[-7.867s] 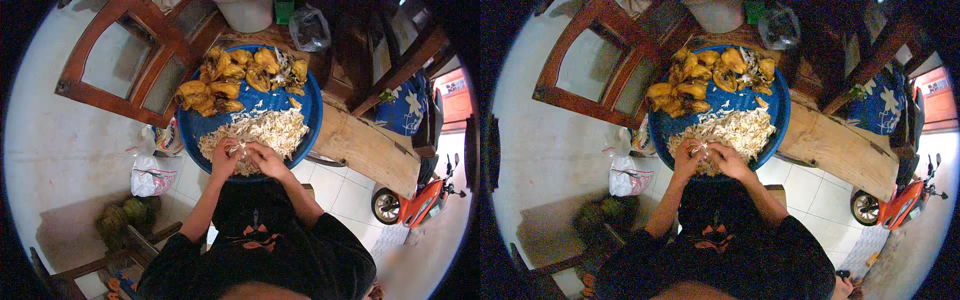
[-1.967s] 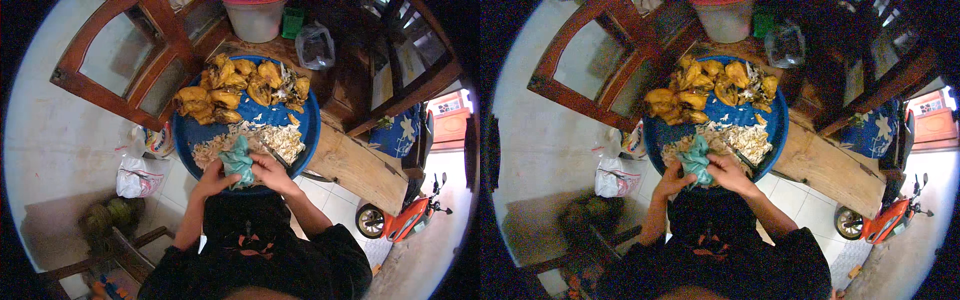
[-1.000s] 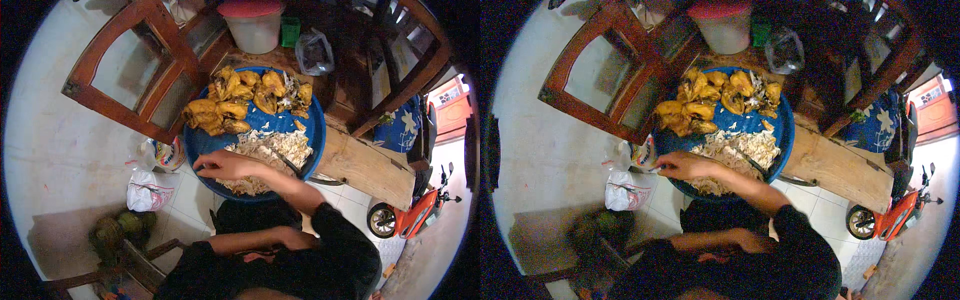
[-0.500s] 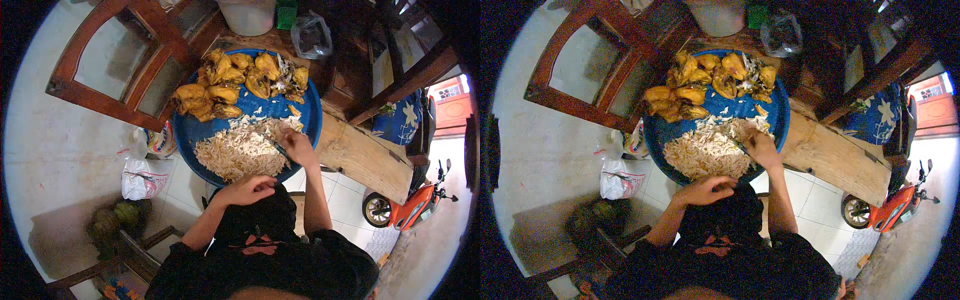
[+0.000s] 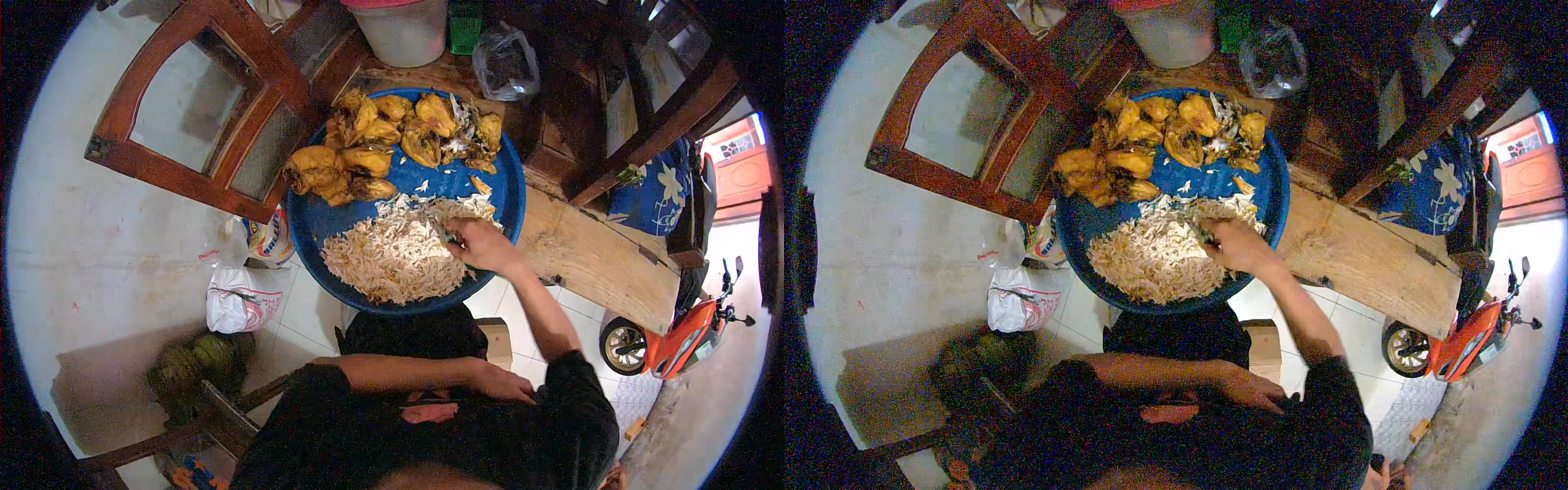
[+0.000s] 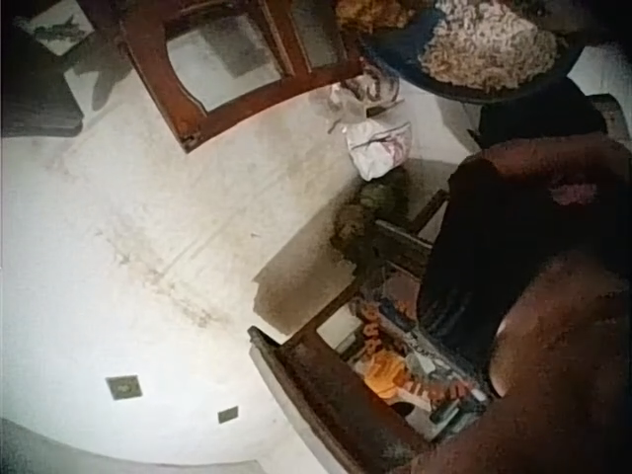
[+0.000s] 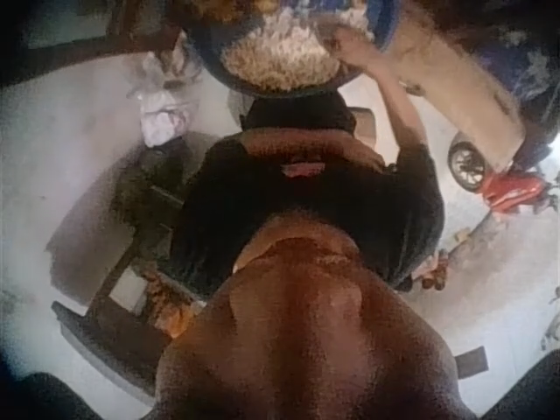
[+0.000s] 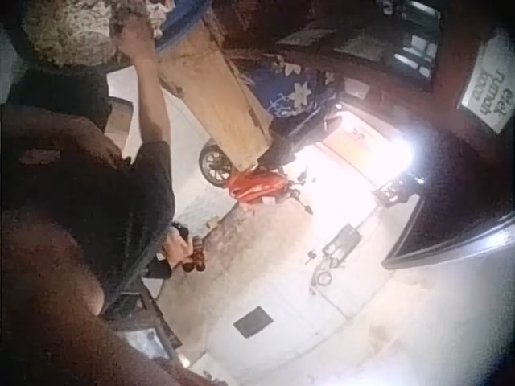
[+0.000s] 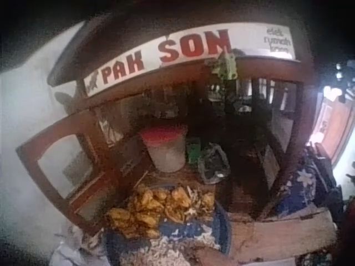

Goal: Shredding cooked chicken by hand into a tray for food preparation.

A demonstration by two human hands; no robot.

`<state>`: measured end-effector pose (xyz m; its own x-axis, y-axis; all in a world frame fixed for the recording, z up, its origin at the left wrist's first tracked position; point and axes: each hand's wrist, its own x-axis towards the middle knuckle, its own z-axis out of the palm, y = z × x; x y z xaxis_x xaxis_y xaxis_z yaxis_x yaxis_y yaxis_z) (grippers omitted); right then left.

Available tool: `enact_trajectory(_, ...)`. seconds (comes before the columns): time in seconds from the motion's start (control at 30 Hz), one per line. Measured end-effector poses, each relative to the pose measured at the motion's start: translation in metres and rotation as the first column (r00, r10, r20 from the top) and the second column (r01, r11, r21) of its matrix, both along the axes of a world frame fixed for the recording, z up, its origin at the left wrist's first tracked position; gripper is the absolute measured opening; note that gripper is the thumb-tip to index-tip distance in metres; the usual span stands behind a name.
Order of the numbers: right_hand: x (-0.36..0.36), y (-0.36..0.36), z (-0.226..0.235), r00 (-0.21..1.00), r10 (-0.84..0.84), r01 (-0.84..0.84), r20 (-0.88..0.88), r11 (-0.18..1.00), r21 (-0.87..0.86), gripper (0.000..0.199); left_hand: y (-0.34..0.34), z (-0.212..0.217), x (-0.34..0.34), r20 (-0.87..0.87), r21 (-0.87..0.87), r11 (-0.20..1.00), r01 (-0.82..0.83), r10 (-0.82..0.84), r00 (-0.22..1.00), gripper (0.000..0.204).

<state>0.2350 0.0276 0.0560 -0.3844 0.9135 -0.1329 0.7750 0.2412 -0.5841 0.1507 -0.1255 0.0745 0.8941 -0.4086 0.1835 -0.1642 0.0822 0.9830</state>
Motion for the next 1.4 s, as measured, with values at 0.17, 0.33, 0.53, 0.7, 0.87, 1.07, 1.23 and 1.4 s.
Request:
enact_trajectory(0.17,0.017,0.022,0.024,0.973,0.23,-0.228,0.002,0.965,-0.128,0.032,-0.023,0.016,0.027,-0.398,-0.155,0.945,-0.287,0.206,0.894,0.045)
enact_trajectory(0.33,0.026,0.036,0.053,0.931,0.361,-0.356,0.048,0.931,-0.078,0.029,0.01,0.063,0.027,-0.479,-0.442,0.764,-0.47,0.242,0.844,0.042)
enact_trajectory(0.53,0.026,0.051,0.045,0.912,0.402,-0.397,0.079,0.915,-0.064,0.029,0.006,0.047,0.012,-0.051,-0.125,0.974,-0.19,0.185,0.982,0.034)
enact_trajectory(0.7,-0.02,0.049,0.024,0.891,0.452,-0.454,-0.038,0.887,-0.088,0.027,-0.019,-0.036,0.015,0.086,-0.299,0.945,-0.129,0.162,0.983,0.031)
enact_trajectory(0.87,-0.033,0.034,0.031,0.904,0.043,-0.097,-0.425,0.99,-0.107,0.029,-0.02,-0.04,0.0,0.031,-0.401,0.908,-0.122,0.146,0.989,0.041)
enact_trajectory(1.07,-0.013,0.015,0.013,0.689,-0.329,0.222,-0.646,0.944,-0.243,0.021,0.075,0.05,-0.044,-0.172,-0.061,0.995,0.08,-0.089,0.981,0.051)
enact_trajectory(1.23,0.001,-0.009,-0.028,0.732,-0.447,0.418,-0.514,0.891,-0.179,0.018,0.119,-0.013,-0.145,-0.32,-0.156,0.646,-0.747,0.683,0.657,0.05)
enact_trajectory(1.4,0.008,-0.022,-0.037,0.739,-0.513,0.464,-0.437,0.858,-0.221,0.025,0.139,-0.037,-0.2,-0.56,0.09,0.321,-0.943,0.799,0.219,0.043)
